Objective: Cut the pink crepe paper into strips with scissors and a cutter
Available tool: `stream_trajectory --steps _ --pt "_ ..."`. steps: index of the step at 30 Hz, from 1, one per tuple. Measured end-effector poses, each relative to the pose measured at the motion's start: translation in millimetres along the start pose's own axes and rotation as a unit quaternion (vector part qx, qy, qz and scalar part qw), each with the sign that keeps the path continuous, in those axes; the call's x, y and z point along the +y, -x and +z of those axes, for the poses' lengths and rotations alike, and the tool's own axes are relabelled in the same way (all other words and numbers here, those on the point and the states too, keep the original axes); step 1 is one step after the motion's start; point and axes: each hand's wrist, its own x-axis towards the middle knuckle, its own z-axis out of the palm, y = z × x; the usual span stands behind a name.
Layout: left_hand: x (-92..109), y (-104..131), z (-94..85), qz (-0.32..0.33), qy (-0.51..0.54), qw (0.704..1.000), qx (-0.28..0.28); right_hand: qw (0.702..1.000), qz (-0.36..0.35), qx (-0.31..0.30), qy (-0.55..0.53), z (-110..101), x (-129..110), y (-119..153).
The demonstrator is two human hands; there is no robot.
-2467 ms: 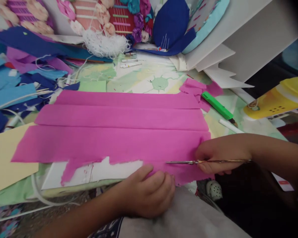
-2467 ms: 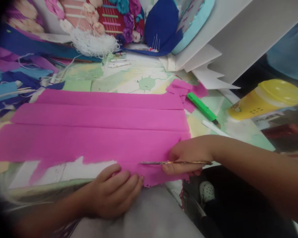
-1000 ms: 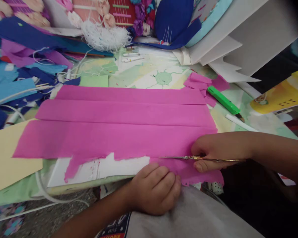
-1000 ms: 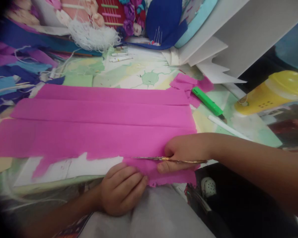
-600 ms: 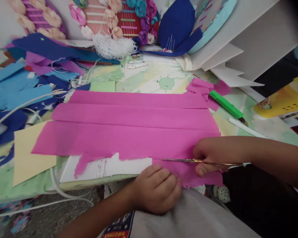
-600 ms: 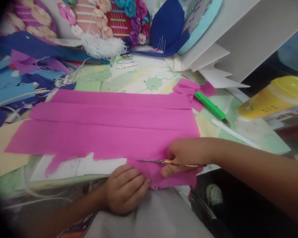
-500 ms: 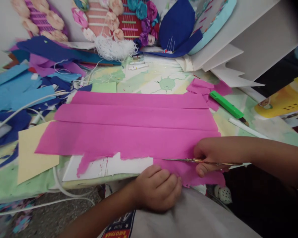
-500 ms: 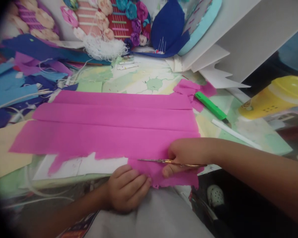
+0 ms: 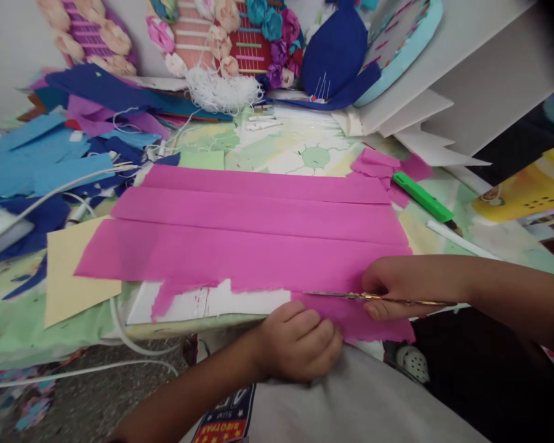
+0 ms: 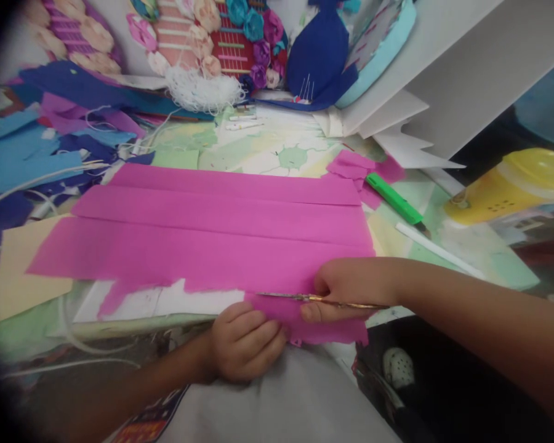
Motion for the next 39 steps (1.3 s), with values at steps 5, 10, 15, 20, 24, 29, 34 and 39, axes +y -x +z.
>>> stream_trajectory --steps 5,10,15,20,24,29,34,39 --pt "-0.2 2.5 2.0 0.01 -0.001 1.0 0.014 1.0 0.009 0.016 0.004 1.3 -5.1 -0.4" --pt "0.0 5.8 6.2 0.01 0.008 0.999 0.041 1.0 0.024 0.006 -0.009 2.0 -8.9 -4.0" --pt "-1.8 5.8 7.0 0.014 0.013 0.999 0.041 0.999 0.03 0.009 -0.008 -0.5 -17.1 -4.0" --pt "-2.8 5.6 6.2 0.017 0.019 0.998 0.052 0.999 0.05 0.011 -0.013 -3.2 -23.8 -6.0" --pt "-2.9 5.8 5.8 0.017 0.023 0.998 0.059 0.997 0.076 0.004 -0.024 -1.8 -19.9 -9.0" --pt "-3.9 6.4 4.8 0.022 0.034 0.998 0.056 0.999 0.037 0.019 -0.001 1.7 -11.4 -10.4" --pt "-5.2 5.7 2.6 0.038 0.053 0.996 0.063 1.0 0.021 0.003 0.002 0.8 -15.6 -9.9" --pt "-4.8 4.3 1.7 0.033 0.059 0.996 0.062 1.0 -0.001 0.003 0.007 -0.8 -20.1 -7.9"
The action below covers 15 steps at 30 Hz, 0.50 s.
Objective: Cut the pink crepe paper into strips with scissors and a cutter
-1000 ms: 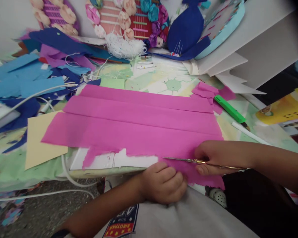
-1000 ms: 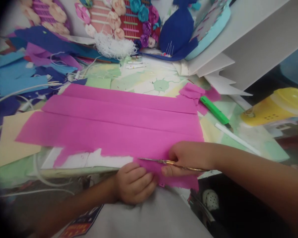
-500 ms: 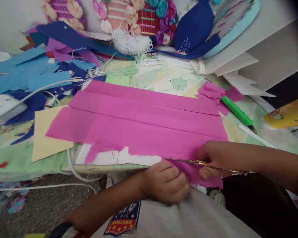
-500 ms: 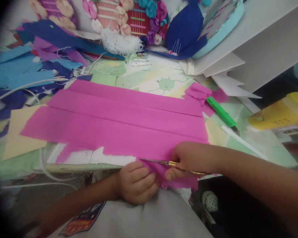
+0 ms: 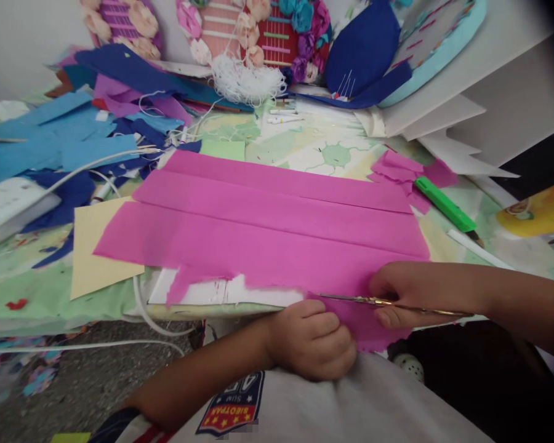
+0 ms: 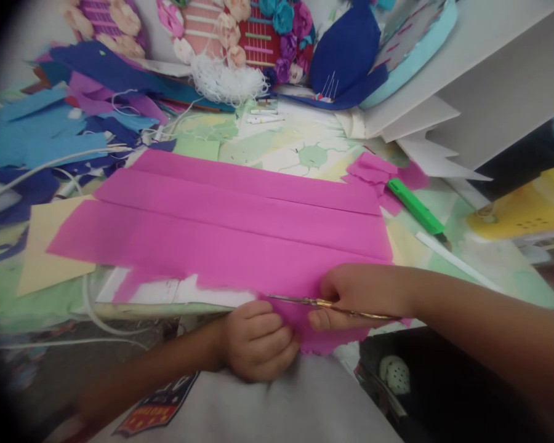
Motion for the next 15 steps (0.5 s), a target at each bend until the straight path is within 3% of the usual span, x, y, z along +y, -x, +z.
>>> stream_trajectory --steps 8,15 --pt "0.8 0.7 1.3 -0.005 -0.004 1.0 0.021 0.998 -0.007 -0.037 -0.045 1.4 4.4 6.0" --pt "0.5 0.7 0.6 -0.002 0.001 1.0 0.029 0.999 -0.019 -0.022 0.034 0.1 16.9 16.8"
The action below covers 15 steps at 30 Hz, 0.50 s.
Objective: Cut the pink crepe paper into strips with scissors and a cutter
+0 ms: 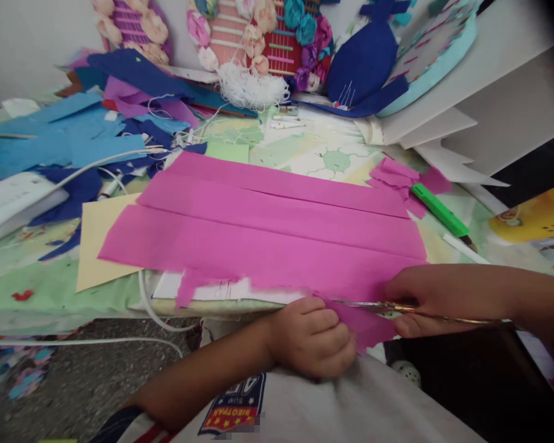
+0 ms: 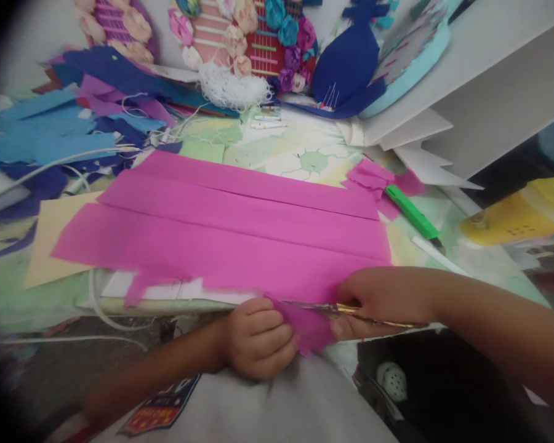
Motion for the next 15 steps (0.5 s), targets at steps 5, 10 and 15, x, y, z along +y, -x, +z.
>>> stream_trajectory --steps 5,10,15 --pt "-0.5 -1.7 -0.1 0.011 0.011 1.0 0.002 1.0 0.002 -0.013 -0.011 -4.8 -3.6 4.7" --pt "-1.6 -2.2 -1.1 0.021 0.012 1.0 0.0 0.998 -0.04 -0.012 -0.045 -1.1 -5.1 -7.4" --pt "-2.3 -1.5 -1.9 0.024 0.014 1.0 0.008 0.998 -0.04 -0.026 -0.05 -1.1 -9.3 -17.0"
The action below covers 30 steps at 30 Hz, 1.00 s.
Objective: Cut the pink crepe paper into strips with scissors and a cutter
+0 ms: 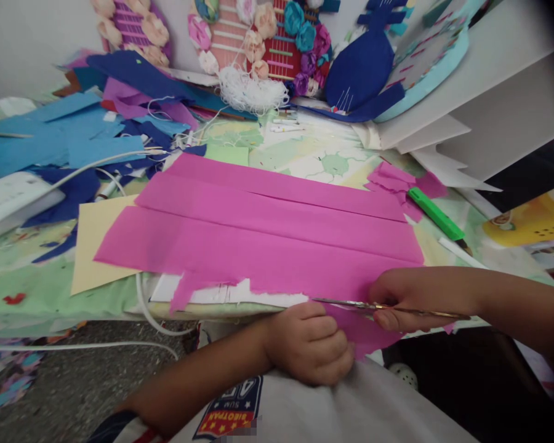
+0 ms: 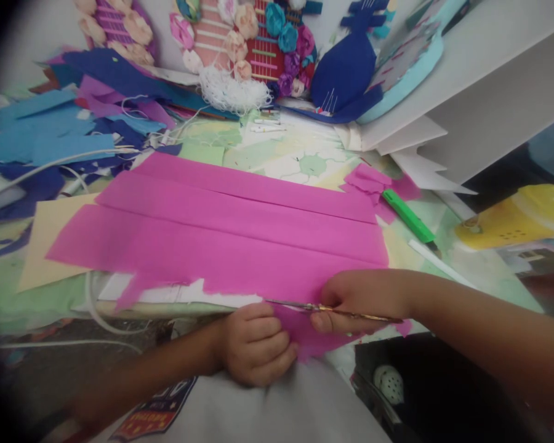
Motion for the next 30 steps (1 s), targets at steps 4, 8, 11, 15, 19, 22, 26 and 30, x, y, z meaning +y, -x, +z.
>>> stream_trajectory --steps 4,8,11,15,19,22,26,30 --pt "-0.2 0.9 -1.6 0.002 0.0 1.0 -0.007 1.0 0.019 -0.01 -0.006 -2.3 -1.8 -0.3" --pt "0.0 3.1 -3.1 -0.001 0.008 1.0 0.003 0.997 0.039 -0.044 -0.051 -2.8 -1.7 5.1" --pt "0.5 5.2 -2.7 0.003 0.017 1.0 0.009 0.994 0.072 -0.044 -0.073 -1.4 -1.7 8.3" --pt "1.0 6.8 -1.7 0.0 0.021 1.0 0.003 0.991 0.08 -0.042 -0.094 0.3 0.5 9.3" --pt "0.8 8.3 -0.9 -0.003 0.015 1.0 0.017 0.992 0.06 -0.026 -0.109 -0.7 3.9 11.7" --pt "0.8 9.2 -1.1 -0.003 0.016 0.999 0.028 0.993 0.059 -0.035 -0.099 -1.7 2.7 12.5" --pt "1.5 8.8 -3.0 -0.008 0.022 0.999 0.022 0.993 0.082 -0.041 -0.075 -0.6 -3.3 11.1" --pt "1.9 8.5 -3.7 -0.01 0.028 0.999 0.025 0.993 0.086 -0.035 -0.074 -0.1 -9.0 8.4"
